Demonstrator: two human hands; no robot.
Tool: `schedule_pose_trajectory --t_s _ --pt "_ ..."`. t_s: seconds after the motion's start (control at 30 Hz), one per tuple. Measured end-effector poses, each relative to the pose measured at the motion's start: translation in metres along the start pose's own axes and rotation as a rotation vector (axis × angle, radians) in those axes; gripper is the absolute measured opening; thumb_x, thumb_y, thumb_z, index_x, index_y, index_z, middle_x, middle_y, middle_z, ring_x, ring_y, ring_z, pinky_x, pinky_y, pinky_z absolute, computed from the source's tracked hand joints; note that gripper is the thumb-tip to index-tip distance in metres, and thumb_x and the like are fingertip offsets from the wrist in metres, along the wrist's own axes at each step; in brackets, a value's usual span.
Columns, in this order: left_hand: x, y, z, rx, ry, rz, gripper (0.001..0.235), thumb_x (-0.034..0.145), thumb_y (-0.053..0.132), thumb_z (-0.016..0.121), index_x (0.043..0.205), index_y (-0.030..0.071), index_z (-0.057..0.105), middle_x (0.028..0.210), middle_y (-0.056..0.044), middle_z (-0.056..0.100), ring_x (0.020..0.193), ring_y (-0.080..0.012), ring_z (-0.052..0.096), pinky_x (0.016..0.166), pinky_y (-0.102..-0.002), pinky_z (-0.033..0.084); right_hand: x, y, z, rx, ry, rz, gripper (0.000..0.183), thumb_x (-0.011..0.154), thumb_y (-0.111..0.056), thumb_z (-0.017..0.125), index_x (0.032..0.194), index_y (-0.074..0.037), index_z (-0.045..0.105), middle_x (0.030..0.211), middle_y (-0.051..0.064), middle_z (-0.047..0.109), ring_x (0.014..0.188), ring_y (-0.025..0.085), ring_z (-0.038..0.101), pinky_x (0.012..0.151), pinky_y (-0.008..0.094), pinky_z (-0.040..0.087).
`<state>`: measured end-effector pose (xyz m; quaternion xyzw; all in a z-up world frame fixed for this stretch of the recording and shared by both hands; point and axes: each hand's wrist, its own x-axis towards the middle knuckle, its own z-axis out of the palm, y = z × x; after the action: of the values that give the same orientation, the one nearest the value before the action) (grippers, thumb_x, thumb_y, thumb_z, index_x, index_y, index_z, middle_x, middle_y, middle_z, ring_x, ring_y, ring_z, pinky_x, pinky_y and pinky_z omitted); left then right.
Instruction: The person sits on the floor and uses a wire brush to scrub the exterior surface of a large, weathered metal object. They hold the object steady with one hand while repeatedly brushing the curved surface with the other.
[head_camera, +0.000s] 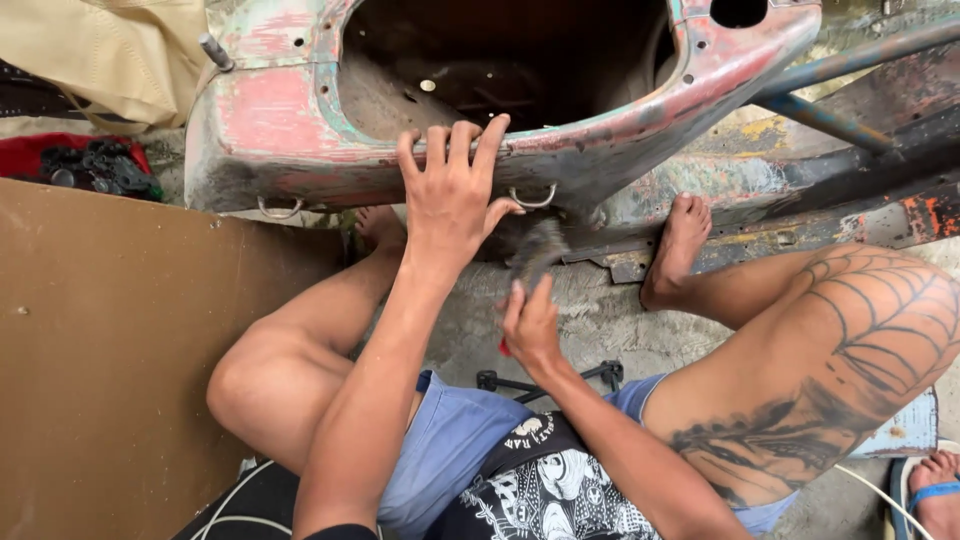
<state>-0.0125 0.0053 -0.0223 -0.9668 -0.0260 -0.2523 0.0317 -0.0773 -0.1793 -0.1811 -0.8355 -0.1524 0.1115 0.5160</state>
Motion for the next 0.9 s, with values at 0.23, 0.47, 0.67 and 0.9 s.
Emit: schedule_pose_trajectory --t_s 0.23,0.47,0.67,0.9 --pt "0.001 -0.002 0.007 -0.012 0.008 -0.006 0.114 0.042 0.05 0.102 0.14 0.011 0.058 0.107 -0.007 0.055 0.101 -0.0261 0.051 0.105 -0.056 0.032 0.06 -0.035 -0.007 0.118 0.178 -0.039 0.027 0.108 -0.016 0.041 0.122 0.005 0.033 0.064 0.014 0.072 0.044 0.024 0.067 0.039 0.035 0.053" --pt "0.004 -0.003 0.002 0.007 0.015 0.006 0.113 0.044 0.052 0.101 0.14 0.011 0.057 0.106 -0.008 0.054 0.1 -0.0266 0.051 0.103 -0.055 0.032 0.041 -0.035 -0.006 0.151 0.137 0.001 0.022 0.107 -0.015 0.042 0.114 0.005 0.037 0.062 0.017 0.071 0.042 0.027 0.066 0.039 0.037 0.052" --pt "0.003 -0.001 0.002 -0.018 -0.002 -0.005 0.112 0.044 0.049 0.102 0.14 0.012 0.057 0.107 -0.007 0.055 0.101 -0.0264 0.052 0.103 -0.056 0.032 0.077 -0.07 -0.03 0.256 0.332 -0.077 0.019 0.11 -0.016 0.039 0.117 0.001 0.033 0.063 0.013 0.071 0.041 0.021 0.066 0.039 0.032 0.053" --pt "0.006 0.011 0.006 -0.122 0.03 -0.105 0.116 0.039 0.054 0.105 0.135 0.009 0.058 0.106 -0.009 0.054 0.102 -0.0304 0.053 0.106 -0.063 0.029 0.076 -0.054 -0.03 0.34 0.323 -0.094 0.024 0.111 -0.017 0.039 0.127 0.0 0.032 0.058 0.013 0.069 0.041 0.022 0.066 0.042 0.031 0.051"
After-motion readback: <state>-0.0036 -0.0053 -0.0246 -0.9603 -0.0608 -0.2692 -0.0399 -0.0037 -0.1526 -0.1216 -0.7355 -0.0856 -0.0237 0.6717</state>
